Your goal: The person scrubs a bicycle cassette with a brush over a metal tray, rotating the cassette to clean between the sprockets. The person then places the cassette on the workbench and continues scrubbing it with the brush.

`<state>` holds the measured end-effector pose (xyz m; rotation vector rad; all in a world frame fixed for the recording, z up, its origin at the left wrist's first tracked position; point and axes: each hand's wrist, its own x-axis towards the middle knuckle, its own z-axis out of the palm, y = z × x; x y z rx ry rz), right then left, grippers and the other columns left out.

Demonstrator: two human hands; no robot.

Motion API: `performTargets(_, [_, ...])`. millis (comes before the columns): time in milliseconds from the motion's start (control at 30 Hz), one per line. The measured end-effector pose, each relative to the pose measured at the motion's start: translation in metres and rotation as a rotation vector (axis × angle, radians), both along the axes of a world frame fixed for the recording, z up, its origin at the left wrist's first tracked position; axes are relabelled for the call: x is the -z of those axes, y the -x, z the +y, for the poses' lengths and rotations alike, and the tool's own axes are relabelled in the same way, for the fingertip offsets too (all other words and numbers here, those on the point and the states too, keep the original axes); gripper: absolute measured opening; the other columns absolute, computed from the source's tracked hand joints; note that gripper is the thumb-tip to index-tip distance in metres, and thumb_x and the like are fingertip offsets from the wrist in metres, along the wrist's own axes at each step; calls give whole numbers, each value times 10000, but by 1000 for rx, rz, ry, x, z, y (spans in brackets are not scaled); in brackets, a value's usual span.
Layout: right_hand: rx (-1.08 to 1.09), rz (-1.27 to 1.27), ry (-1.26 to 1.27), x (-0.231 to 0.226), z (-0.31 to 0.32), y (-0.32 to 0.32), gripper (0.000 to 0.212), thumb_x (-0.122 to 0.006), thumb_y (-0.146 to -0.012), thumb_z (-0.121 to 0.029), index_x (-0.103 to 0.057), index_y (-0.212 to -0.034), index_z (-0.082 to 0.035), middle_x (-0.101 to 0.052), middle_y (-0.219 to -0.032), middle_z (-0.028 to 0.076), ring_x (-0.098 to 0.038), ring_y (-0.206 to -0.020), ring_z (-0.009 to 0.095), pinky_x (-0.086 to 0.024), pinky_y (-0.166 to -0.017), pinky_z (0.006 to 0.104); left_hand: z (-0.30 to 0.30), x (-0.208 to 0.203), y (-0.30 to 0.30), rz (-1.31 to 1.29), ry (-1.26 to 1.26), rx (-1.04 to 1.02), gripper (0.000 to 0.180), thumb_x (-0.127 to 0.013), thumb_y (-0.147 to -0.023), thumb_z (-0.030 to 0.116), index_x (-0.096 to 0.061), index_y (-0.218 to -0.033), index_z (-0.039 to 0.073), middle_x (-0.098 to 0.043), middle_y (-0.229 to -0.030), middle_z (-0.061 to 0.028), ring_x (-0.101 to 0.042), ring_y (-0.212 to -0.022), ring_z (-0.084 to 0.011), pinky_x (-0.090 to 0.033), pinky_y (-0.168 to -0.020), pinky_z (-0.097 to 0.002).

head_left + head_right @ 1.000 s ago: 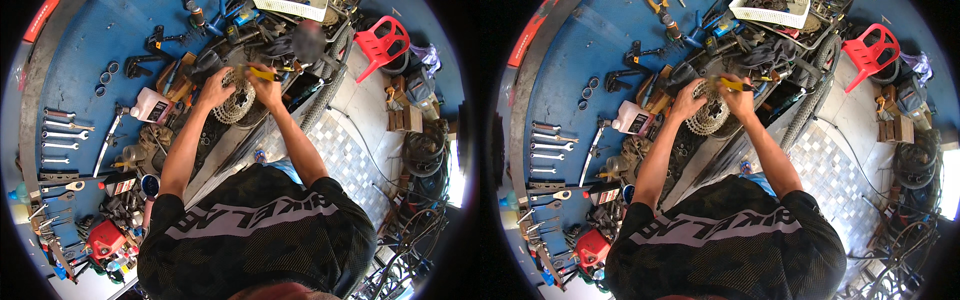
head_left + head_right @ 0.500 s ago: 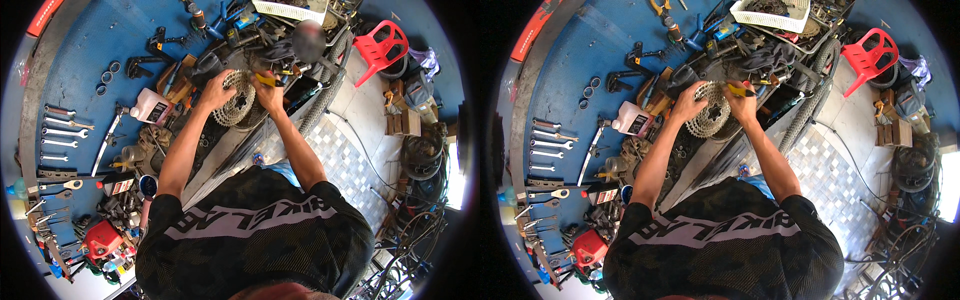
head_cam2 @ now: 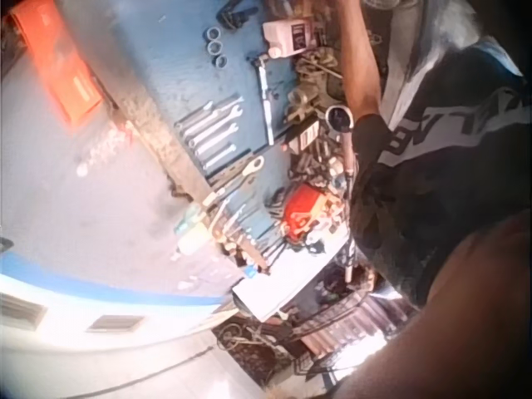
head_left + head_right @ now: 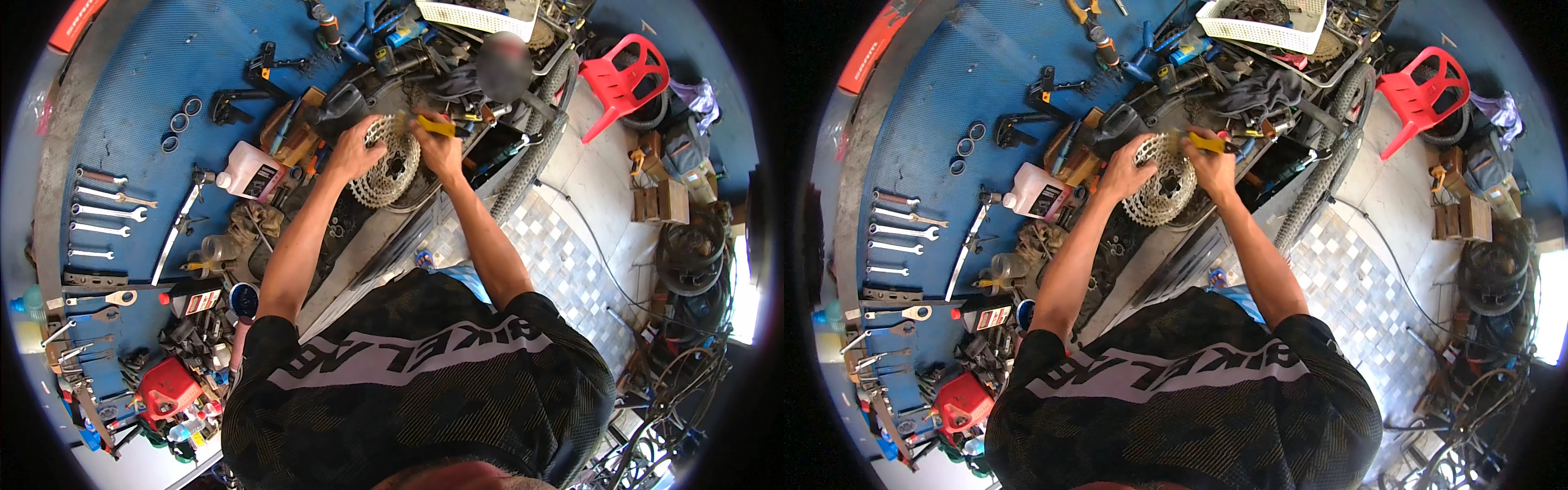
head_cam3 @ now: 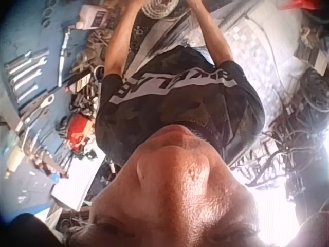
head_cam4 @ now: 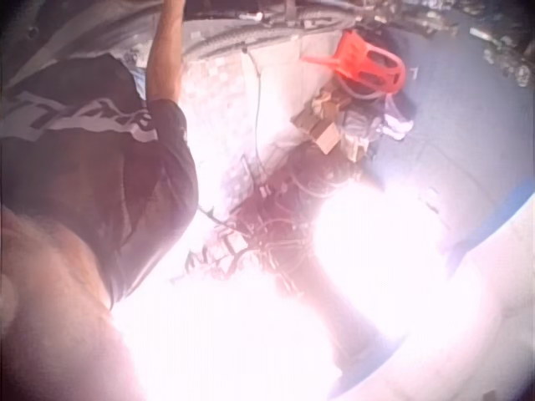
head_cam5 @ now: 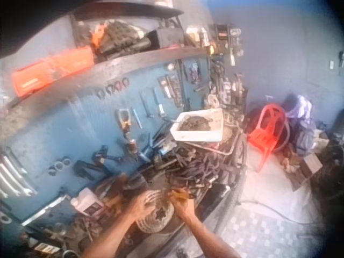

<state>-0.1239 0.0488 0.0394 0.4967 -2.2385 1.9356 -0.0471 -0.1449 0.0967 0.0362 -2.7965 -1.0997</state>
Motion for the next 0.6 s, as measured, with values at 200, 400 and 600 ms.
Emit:
performTargets(200, [-35, 97, -63, -24, -11, -8, 352, -767, -925, -338, -765, -1187, -104, -772, -965, 185, -744, -890, 352, -576, -787, 420, 7, -11, -10, -61, -41, -3, 578, -666, -891, 191, -562, -1434, 23, -679, -1344, -258, -639, -1284, -424, -502, -1100, -464])
performTargets(400, [21, -24, -293, 59, 21, 10, 346, -733, -922, -388, -770, -1175, -155, -773, -948, 143, -712, -985, 348, -555, -875, 464, -9, 5, -8, 20, 7, -48, 572, -695, -889, 210, -582, -1433, 72, -666, -1376, -222, -634, -1289, -389, -489, -1083, -463])
performTargets(600, [-163, 232, -966, 40, 50, -4, 374, -709, -901, -445, -777, -1193, -223, -758, -933, 118, -647, -1088, 306, -471, -1007, 454, -5, -5, -13, -37, -19, -44, 592, -658, -904, 243, -557, -1454, 49, -656, -1388, -242, -632, -1286, -421, -481, -1107, -475])
